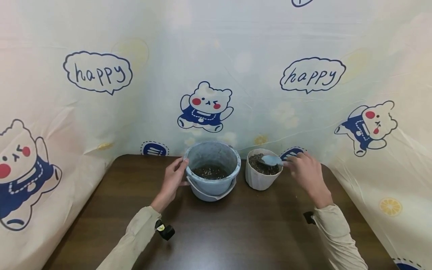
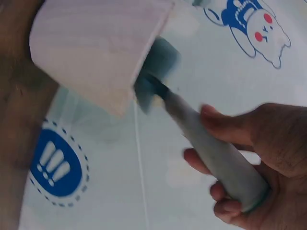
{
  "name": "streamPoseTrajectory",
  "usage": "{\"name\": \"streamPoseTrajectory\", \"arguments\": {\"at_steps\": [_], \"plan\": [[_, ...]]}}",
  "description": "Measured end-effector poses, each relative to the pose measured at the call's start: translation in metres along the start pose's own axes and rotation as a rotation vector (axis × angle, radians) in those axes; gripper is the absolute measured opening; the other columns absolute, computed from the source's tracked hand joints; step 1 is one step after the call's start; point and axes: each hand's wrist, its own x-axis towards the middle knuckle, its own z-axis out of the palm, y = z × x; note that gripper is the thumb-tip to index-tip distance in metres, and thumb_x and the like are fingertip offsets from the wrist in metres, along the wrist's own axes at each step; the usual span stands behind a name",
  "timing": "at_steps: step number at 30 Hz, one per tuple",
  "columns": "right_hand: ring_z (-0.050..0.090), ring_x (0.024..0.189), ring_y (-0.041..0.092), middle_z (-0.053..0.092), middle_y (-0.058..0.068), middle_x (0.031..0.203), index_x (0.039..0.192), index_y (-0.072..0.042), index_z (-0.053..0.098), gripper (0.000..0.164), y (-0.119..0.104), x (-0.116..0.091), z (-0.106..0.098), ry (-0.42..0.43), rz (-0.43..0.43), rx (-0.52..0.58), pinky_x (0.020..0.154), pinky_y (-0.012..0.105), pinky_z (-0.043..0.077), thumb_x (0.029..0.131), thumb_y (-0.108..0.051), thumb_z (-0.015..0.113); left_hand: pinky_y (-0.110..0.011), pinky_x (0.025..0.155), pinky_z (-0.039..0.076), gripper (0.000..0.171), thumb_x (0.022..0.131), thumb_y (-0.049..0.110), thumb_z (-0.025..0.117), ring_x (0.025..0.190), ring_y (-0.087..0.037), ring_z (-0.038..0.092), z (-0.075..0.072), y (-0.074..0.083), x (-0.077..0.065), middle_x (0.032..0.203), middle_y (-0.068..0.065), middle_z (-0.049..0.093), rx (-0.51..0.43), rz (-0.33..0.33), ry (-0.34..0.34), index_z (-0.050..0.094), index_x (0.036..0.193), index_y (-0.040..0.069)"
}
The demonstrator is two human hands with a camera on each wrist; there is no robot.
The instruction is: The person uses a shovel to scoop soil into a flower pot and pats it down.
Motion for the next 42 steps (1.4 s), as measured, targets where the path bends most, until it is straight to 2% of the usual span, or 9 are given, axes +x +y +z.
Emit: {"name": "streamPoseTrajectory", "arguments": {"at_steps": [2,8,15,21,23,28,35,40,42], "plan": [[0.054,0.065,0.033,0.062,0.013,0.071,0.092,0.001,0.078,0.013,-0.005,-0.003,0.006,-0.001,0.042,0.016,0.05,0.048,0.049,0.093,-0.013,0.079,-0.024,0.066,0.063,0.054,0.111,0.034,0.051,0.13,-0.03,0.047,0.0,-0.002,0.0,0.15,-0.02,0.047,-0.002,-0.004,0.003,0.045,0.157,0.006],[0.064,0.071,0.039,0.064,0.014,0.074,0.09,0.0,0.076,0.015,-0.013,-0.009,0.011,-0.109,0.148,0.042,0.057,0.057,0.054,0.095,-0.014,0.077,-0.025,0.067,0.063,0.053,0.111,0.034,0.051,0.131,-0.03,0.048,0.0,-0.001,0.002,0.15,-0.02,0.047,0.002,0.019,0.0,0.045,0.157,0.007],[0.064,0.078,0.045,0.067,0.02,0.079,0.093,0.004,0.075,0.015,-0.018,-0.011,0.011,0.027,0.128,0.082,0.061,0.061,0.054,0.094,-0.01,0.077,-0.026,0.066,0.063,0.052,0.111,0.034,0.051,0.131,-0.03,0.048,-0.001,-0.001,0.002,0.15,-0.02,0.048,0.009,0.013,-0.001,0.046,0.156,0.007],[0.061,0.074,0.037,0.066,0.016,0.079,0.094,0.004,0.077,0.013,-0.019,-0.013,0.016,-0.139,0.129,0.093,0.06,0.054,0.054,0.092,-0.008,0.08,-0.026,0.067,0.063,0.053,0.111,0.034,0.051,0.131,-0.029,0.047,-0.001,-0.002,0.002,0.15,-0.019,0.048,0.001,0.021,0.001,0.045,0.157,0.007],[0.06,0.073,0.036,0.067,0.017,0.079,0.092,0.005,0.077,0.012,-0.018,-0.01,0.016,-0.117,0.121,0.081,0.06,0.053,0.052,0.09,-0.006,0.08,-0.027,0.068,0.064,0.053,0.111,0.034,0.051,0.131,-0.029,0.047,-0.001,-0.002,0.002,0.15,-0.019,0.048,-0.002,0.024,-0.001,0.045,0.157,0.007],[0.056,0.069,0.039,0.068,0.021,0.08,0.094,0.007,0.077,0.013,-0.015,-0.006,0.017,0.072,0.076,0.073,0.06,0.053,0.049,0.087,-0.004,0.082,-0.029,0.071,0.065,0.054,0.111,0.035,0.051,0.131,-0.03,0.047,0.0,-0.004,0.002,0.151,-0.02,0.047,0.002,0.022,-0.008,0.045,0.157,0.006],[0.061,0.079,0.041,0.069,0.018,0.081,0.095,0.004,0.078,0.013,-0.015,-0.011,0.022,-0.102,0.102,0.075,0.062,0.057,0.053,0.089,-0.006,0.081,-0.03,0.069,0.065,0.056,0.111,0.035,0.052,0.132,-0.031,0.046,0.001,0.0,0.001,0.153,-0.021,0.046,-0.003,0.02,-0.006,0.044,0.158,0.006],[0.059,0.074,0.043,0.068,0.022,0.079,0.095,0.006,0.077,0.014,-0.016,-0.01,0.023,0.024,0.079,0.072,0.06,0.057,0.051,0.087,-0.004,0.082,-0.031,0.069,0.065,0.057,0.111,0.035,0.053,0.132,-0.031,0.046,0.0,0.001,-0.001,0.153,-0.021,0.045,-0.006,0.017,-0.009,0.043,0.158,0.005],[0.06,0.076,0.044,0.068,0.023,0.081,0.096,0.006,0.077,0.015,-0.016,-0.009,0.023,0.031,0.092,0.07,0.06,0.058,0.051,0.088,-0.005,0.082,-0.029,0.069,0.065,0.057,0.111,0.034,0.052,0.132,-0.031,0.046,-0.001,0.0,-0.001,0.153,-0.021,0.045,-0.009,0.017,-0.005,0.043,0.158,0.004]]}}
